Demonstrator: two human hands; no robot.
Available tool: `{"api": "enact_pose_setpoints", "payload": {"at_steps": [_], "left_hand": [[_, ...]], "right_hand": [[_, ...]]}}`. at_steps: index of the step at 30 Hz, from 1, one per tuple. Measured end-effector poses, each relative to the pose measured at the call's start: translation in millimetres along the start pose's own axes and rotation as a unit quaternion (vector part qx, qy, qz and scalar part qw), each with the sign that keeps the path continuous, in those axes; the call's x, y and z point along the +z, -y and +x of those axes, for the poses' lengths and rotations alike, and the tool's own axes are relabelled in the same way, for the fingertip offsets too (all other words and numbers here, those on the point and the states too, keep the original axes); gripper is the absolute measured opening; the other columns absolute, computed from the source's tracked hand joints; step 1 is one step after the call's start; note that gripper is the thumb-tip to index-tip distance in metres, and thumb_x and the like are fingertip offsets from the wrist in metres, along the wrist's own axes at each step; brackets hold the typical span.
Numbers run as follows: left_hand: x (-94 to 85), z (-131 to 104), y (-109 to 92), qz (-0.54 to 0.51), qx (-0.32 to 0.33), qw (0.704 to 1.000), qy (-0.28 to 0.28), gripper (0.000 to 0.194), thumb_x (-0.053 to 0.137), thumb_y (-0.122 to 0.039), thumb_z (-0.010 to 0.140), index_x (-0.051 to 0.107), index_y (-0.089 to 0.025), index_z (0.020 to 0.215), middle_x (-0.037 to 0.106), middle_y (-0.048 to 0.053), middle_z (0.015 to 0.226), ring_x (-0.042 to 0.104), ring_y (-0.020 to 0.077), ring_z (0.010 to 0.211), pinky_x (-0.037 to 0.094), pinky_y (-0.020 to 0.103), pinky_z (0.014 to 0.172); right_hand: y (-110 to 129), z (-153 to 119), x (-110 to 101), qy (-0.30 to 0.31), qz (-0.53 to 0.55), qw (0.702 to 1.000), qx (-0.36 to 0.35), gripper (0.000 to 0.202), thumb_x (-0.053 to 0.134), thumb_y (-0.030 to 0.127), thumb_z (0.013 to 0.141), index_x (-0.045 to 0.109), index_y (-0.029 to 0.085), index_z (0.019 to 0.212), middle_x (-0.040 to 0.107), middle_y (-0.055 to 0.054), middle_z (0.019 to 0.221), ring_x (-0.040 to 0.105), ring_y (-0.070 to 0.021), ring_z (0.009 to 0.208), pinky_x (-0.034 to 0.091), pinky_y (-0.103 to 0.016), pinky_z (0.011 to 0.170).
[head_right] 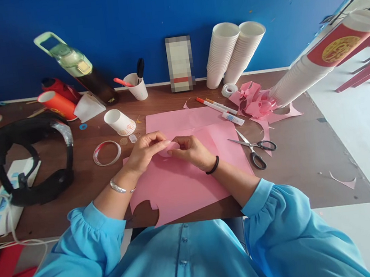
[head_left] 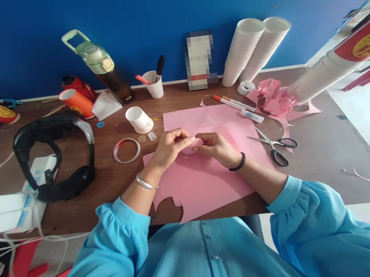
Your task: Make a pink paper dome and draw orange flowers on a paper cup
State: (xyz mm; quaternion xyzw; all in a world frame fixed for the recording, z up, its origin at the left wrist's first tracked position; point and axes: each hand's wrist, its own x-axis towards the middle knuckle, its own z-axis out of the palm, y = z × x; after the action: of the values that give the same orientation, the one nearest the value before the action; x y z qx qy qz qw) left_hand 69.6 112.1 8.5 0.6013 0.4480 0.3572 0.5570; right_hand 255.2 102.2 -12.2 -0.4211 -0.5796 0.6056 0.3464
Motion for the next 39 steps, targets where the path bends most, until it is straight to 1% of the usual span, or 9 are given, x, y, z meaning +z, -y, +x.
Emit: {"api": "enact_pose_setpoints", "payload": {"at_steps": [3, 7, 10, 16, 22, 28, 32, 35, 39], "left_hand": [[-0.9, 1.1, 0.5, -0.007, 0.006, 1.000, -0.010, 0.035, 0.066, -0.043, 0.086, 0.056, -0.018, 0.064, 0.046, -0.002, 0.064, 0.041, 0.0134, 0.068, 0.033, 0.030, 0.067], [-1.9, 1.1, -0.3, -0.019, 0.000, 1.000, -0.019, 0.043, 0.057, -0.052, 0.092, 0.056, -0.019, 0.065, 0.044, -0.002, 0.064, 0.038, 0.0139, 0.065, 0.031, 0.031, 0.065], [-2.2, 0.6, -0.4, -0.021, 0.002, 1.000, -0.015, 0.036, 0.065, -0.050, 0.087, 0.062, -0.018, 0.071, 0.050, -0.002, 0.068, 0.042, 0.0138, 0.068, 0.033, 0.030, 0.067], [-2.9, 2.4, 4.6, -0.033, 0.013, 0.999, -0.024, 0.026, 0.071, -0.040, 0.082, 0.063, -0.018, 0.072, 0.054, -0.001, 0.069, 0.044, 0.0138, 0.071, 0.036, 0.029, 0.070], [-4.4, 3.4, 7.5, -0.028, 0.022, 0.999, -0.015, 0.024, 0.070, -0.038, 0.083, 0.065, -0.017, 0.072, 0.054, -0.001, 0.070, 0.044, 0.0139, 0.072, 0.035, 0.029, 0.071], [-3.1, 3.4, 7.8, -0.073, 0.016, 0.997, -0.033, 0.026, 0.070, -0.037, 0.083, 0.064, -0.016, 0.069, 0.053, -0.003, 0.067, 0.045, 0.0120, 0.070, 0.037, 0.027, 0.070], [-1.1, 3.7, 8.3, -0.173, -0.031, 0.983, -0.058, 0.028, 0.077, -0.040, 0.078, 0.065, -0.016, 0.069, 0.057, -0.002, 0.067, 0.051, 0.0122, 0.066, 0.042, 0.025, 0.062], [-0.7, 4.1, 9.3, -0.250, -0.072, 0.964, -0.052, 0.029, 0.080, -0.041, 0.075, 0.065, -0.016, 0.071, 0.059, -0.001, 0.066, 0.056, 0.0138, 0.063, 0.047, 0.026, 0.055], [-2.4, 7.1, 11.8, -0.271, -0.045, 0.959, -0.065, 0.028, 0.082, -0.039, 0.075, 0.069, -0.015, 0.071, 0.062, -0.001, 0.067, 0.057, 0.0120, 0.063, 0.049, 0.026, 0.060]], "right_hand": [[0.7, -0.5, 0.5, -0.006, -0.002, 1.000, 0.003, 0.045, 0.080, 0.058, 0.073, 0.060, 0.018, 0.072, 0.038, 0.006, 0.063, 0.028, -0.0097, 0.061, 0.020, -0.028, 0.057], [0.1, -0.5, 0.6, -0.015, 0.017, 1.000, 0.002, 0.046, 0.080, 0.059, 0.072, 0.058, 0.018, 0.071, 0.040, 0.005, 0.064, 0.032, -0.0101, 0.062, 0.023, -0.028, 0.058], [-1.3, -0.5, 0.0, -0.025, 0.026, 0.999, 0.002, 0.047, 0.081, 0.058, 0.072, 0.056, 0.019, 0.068, 0.040, 0.005, 0.064, 0.033, -0.0106, 0.062, 0.025, -0.028, 0.059], [-3.6, 0.6, -2.7, -0.069, 0.051, 0.995, -0.042, 0.045, 0.066, 0.061, 0.088, 0.062, 0.019, 0.072, 0.047, 0.002, 0.069, 0.039, -0.0132, 0.067, 0.031, -0.030, 0.065], [-7.6, 2.7, -3.8, -0.094, 0.102, 0.990, -0.024, 0.037, 0.081, 0.053, 0.076, 0.069, 0.018, 0.078, 0.059, 0.001, 0.074, 0.046, -0.0128, 0.070, 0.036, -0.028, 0.067], [-7.5, 2.8, -3.1, -0.114, 0.099, 0.987, -0.053, 0.041, 0.071, 0.058, 0.086, 0.071, 0.017, 0.082, 0.061, 0.001, 0.074, 0.049, -0.0125, 0.070, 0.040, -0.027, 0.067], [-8.2, 3.7, -0.1, -0.074, 0.166, 0.982, -0.047, 0.044, 0.086, 0.050, 0.073, 0.068, 0.021, 0.102, 0.070, -0.001, 0.092, 0.062, -0.0163, 0.086, 0.050, -0.029, 0.079], [-10.2, 4.1, 0.9, -0.037, 0.160, 0.985, -0.045, 0.043, 0.090, 0.047, 0.069, 0.068, 0.020, 0.094, 0.070, 0.000, 0.088, 0.063, -0.0170, 0.084, 0.050, -0.030, 0.078], [-10.4, 8.4, -3.0, -0.041, 0.143, 0.988, -0.037, 0.037, 0.089, 0.045, 0.069, 0.069, 0.017, 0.085, 0.069, 0.000, 0.080, 0.060, -0.0148, 0.076, 0.049, -0.030, 0.074]]}}
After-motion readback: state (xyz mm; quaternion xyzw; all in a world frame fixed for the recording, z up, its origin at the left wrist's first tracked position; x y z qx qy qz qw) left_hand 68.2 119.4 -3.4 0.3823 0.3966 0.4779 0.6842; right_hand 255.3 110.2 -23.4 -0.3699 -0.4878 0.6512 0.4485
